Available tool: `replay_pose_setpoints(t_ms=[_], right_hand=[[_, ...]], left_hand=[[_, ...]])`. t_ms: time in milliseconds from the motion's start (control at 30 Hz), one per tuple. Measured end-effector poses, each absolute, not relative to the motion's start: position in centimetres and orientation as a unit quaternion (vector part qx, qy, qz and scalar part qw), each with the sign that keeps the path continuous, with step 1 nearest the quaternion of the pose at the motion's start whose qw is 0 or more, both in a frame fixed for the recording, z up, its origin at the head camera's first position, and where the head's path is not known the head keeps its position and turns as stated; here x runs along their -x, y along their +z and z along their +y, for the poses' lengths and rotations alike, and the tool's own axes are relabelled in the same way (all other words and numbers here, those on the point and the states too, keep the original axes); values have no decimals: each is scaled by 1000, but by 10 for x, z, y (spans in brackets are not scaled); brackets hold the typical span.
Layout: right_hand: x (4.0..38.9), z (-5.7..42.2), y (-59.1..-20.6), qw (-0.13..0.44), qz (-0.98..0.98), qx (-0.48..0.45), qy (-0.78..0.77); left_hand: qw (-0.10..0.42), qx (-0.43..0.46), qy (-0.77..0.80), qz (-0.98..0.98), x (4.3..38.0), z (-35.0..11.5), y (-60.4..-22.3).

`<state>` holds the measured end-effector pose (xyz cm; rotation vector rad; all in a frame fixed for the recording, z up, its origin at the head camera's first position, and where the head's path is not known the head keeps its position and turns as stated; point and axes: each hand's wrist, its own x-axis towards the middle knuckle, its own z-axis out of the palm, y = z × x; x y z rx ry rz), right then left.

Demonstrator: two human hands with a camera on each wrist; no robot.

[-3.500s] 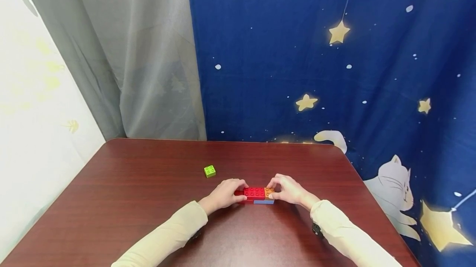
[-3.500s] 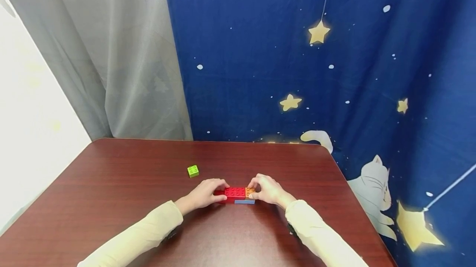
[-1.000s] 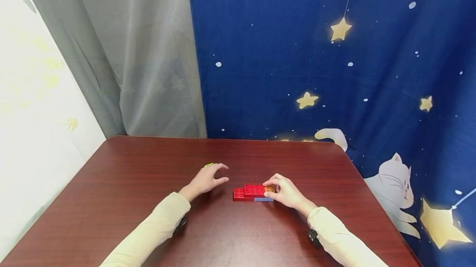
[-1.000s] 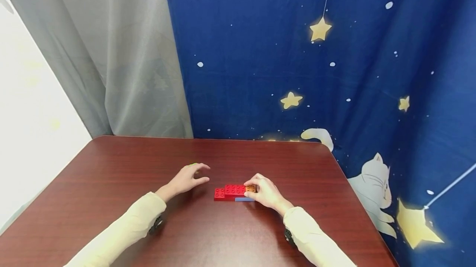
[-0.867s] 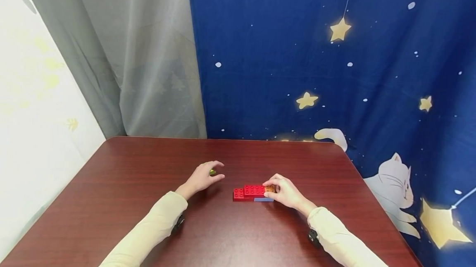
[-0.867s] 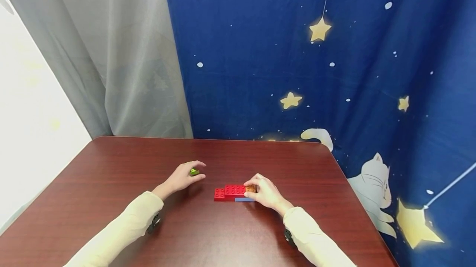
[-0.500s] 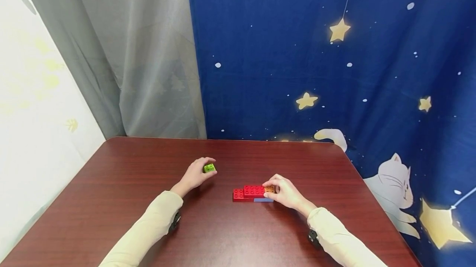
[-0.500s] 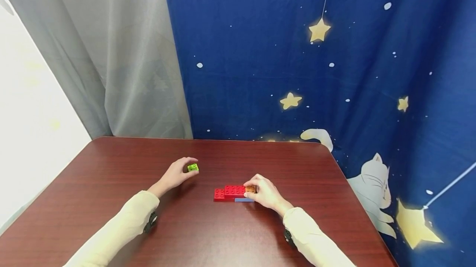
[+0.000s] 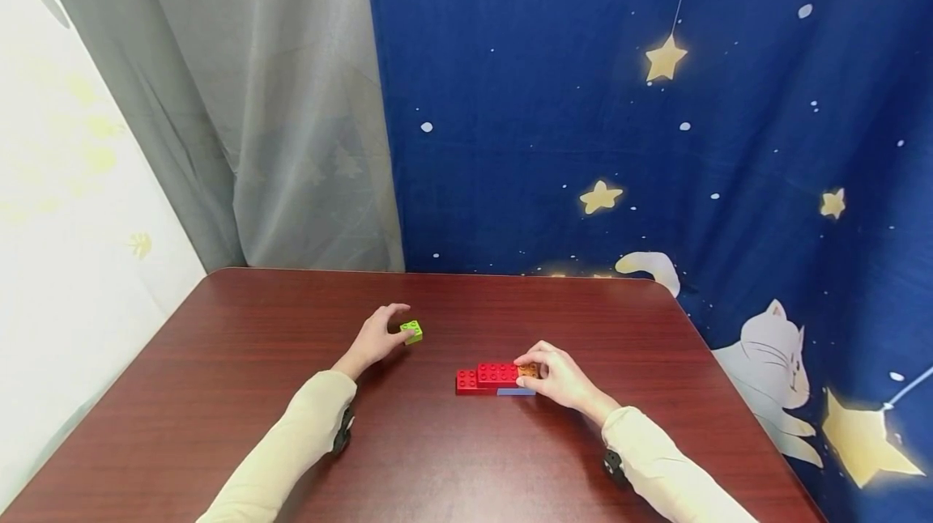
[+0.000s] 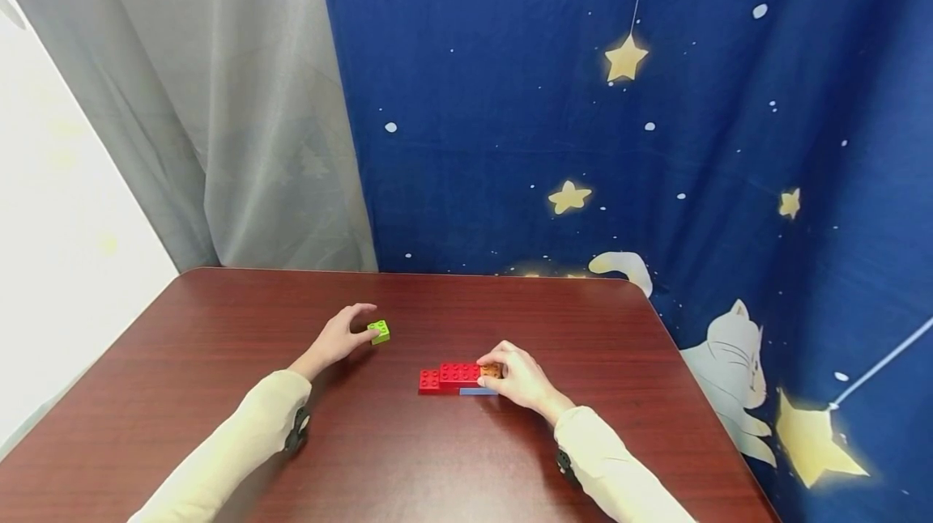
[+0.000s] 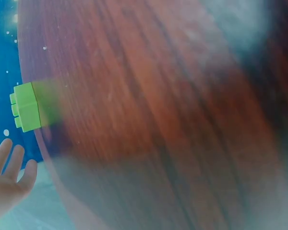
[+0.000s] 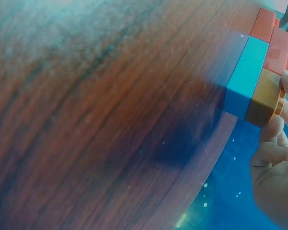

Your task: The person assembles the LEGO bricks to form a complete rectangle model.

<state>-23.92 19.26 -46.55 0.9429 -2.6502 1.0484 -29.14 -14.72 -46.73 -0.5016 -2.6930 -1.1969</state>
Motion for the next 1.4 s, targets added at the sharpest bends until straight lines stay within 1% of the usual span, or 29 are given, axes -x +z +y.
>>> replay_pose_setpoints(t_ms=[167, 600, 767, 867, 967, 1067, 1100, 1200, 1400], right_hand=[[240, 193, -467, 69, -881, -312, 350], [241, 193, -468, 67, -881, -308, 352], [241, 193, -468, 71, -881, -309, 351], [241, 193, -469, 69, -883, -307, 348], [240, 192, -469, 65, -886, -303, 346], [240, 192, -468, 64, -887, -301, 346], [240, 192, -468, 64, -887, -301, 346], [240, 192, -468, 65, -887, -300, 346], [240, 193, -468, 68, -885, -303, 346]], left_hand=[[61, 148, -407, -899, 293, -145, -470], [66, 132, -451, -880, 296, -143, -476], [58, 123, -468, -873, 297, -144, -478], [54, 138, -480, -865, 302, -149, -486], [64, 165, -492, -852, 325, -160, -517], [56, 153, -490, -856, 331, -162, -522], [54, 143, -491, -858, 331, -161, -521], [32, 107, -471, -875, 311, -150, -493], [23, 102, -431, -896, 299, -141, -479]])
